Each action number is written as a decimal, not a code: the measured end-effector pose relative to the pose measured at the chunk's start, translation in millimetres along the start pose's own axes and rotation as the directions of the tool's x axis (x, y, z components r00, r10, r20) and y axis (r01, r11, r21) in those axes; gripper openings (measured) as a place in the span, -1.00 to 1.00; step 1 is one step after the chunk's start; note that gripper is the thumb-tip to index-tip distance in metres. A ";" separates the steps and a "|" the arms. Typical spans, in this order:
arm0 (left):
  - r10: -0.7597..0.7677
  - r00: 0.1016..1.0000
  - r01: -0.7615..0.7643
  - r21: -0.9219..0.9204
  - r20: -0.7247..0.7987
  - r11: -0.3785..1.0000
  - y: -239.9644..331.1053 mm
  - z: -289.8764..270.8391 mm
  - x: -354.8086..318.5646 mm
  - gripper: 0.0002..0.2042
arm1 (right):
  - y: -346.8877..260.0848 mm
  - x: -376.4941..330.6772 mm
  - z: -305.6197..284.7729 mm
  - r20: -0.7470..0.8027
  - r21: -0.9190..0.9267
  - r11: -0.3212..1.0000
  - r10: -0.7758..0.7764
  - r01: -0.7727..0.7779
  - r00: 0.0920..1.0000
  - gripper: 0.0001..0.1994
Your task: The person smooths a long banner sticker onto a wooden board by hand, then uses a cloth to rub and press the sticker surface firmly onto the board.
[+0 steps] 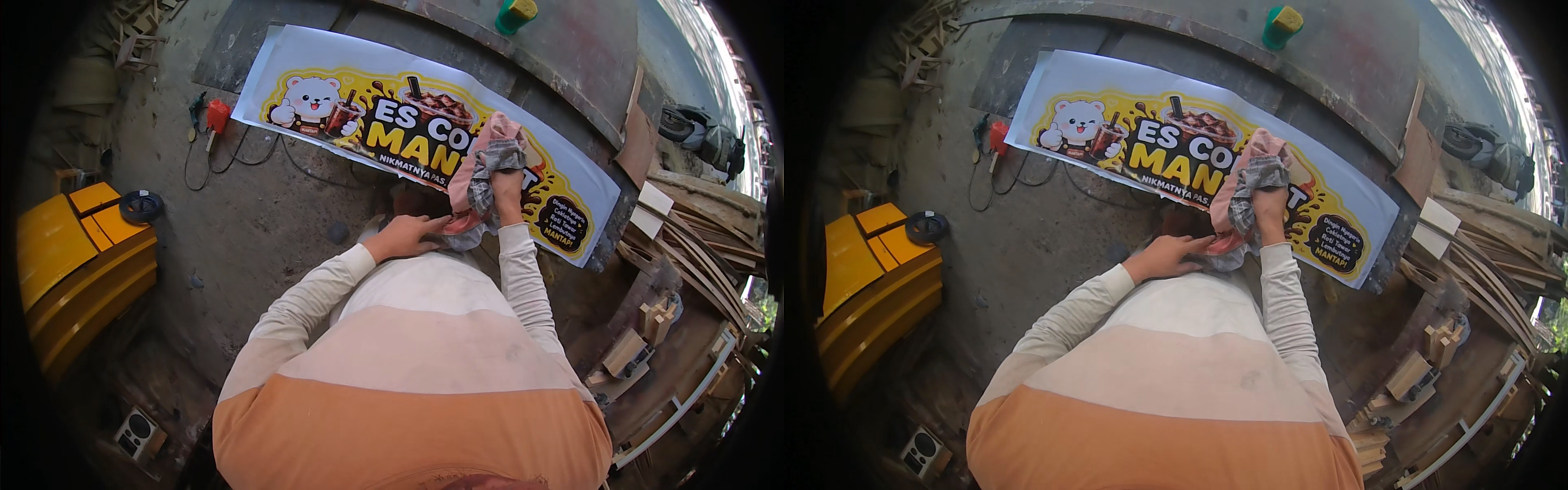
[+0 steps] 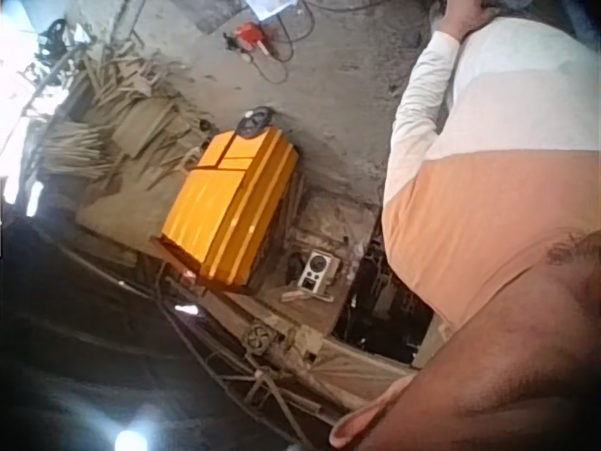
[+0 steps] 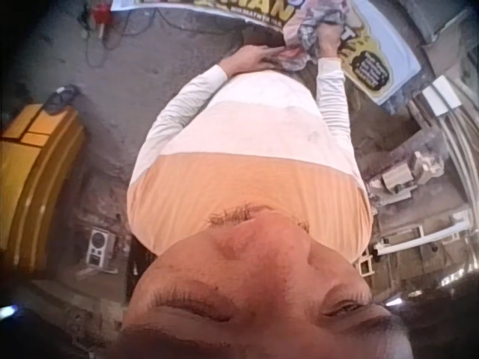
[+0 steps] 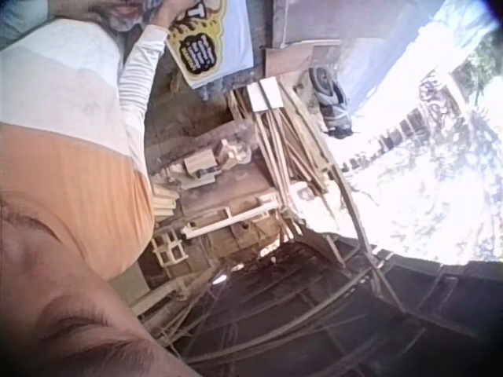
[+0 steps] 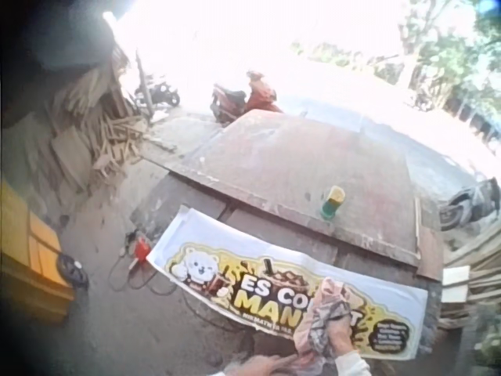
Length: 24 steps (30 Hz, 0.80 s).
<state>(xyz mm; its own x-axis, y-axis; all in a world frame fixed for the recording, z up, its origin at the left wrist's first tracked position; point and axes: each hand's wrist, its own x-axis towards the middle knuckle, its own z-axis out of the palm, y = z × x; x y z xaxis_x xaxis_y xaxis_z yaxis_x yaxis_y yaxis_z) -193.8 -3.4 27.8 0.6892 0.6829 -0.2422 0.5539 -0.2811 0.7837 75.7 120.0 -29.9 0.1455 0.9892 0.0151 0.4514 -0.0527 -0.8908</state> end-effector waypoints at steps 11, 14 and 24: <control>-0.891 -0.165 -0.234 -0.860 -0.424 0.452 -230.0 -178.9 -103.2 -0.60 | -8.0 25.8 12.8 0.068 0.065 0.997 -0.049 0.045 0.996 -0.38; -0.968 0.202 -0.418 -0.907 -0.149 0.053 -273.1 -204.5 -100.7 -0.43 | -15.7 22.0 8.6 0.089 0.039 0.998 -0.055 0.052 0.994 -0.38; -0.966 -0.103 -0.521 -0.814 -0.237 0.256 -321.3 -235.3 -100.2 -0.64 | -26.5 19.8 9.2 0.083 0.032 0.999 -0.038 0.036 0.996 -0.43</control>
<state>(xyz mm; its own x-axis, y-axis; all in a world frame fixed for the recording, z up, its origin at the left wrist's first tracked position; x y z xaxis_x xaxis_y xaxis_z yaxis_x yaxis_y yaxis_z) -550.7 177.2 -65.1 -0.7171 0.3608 -0.5963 -0.5980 0.1211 0.7923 58.5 142.3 -10.2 0.0543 0.9985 0.0112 0.4280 -0.0132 -0.9037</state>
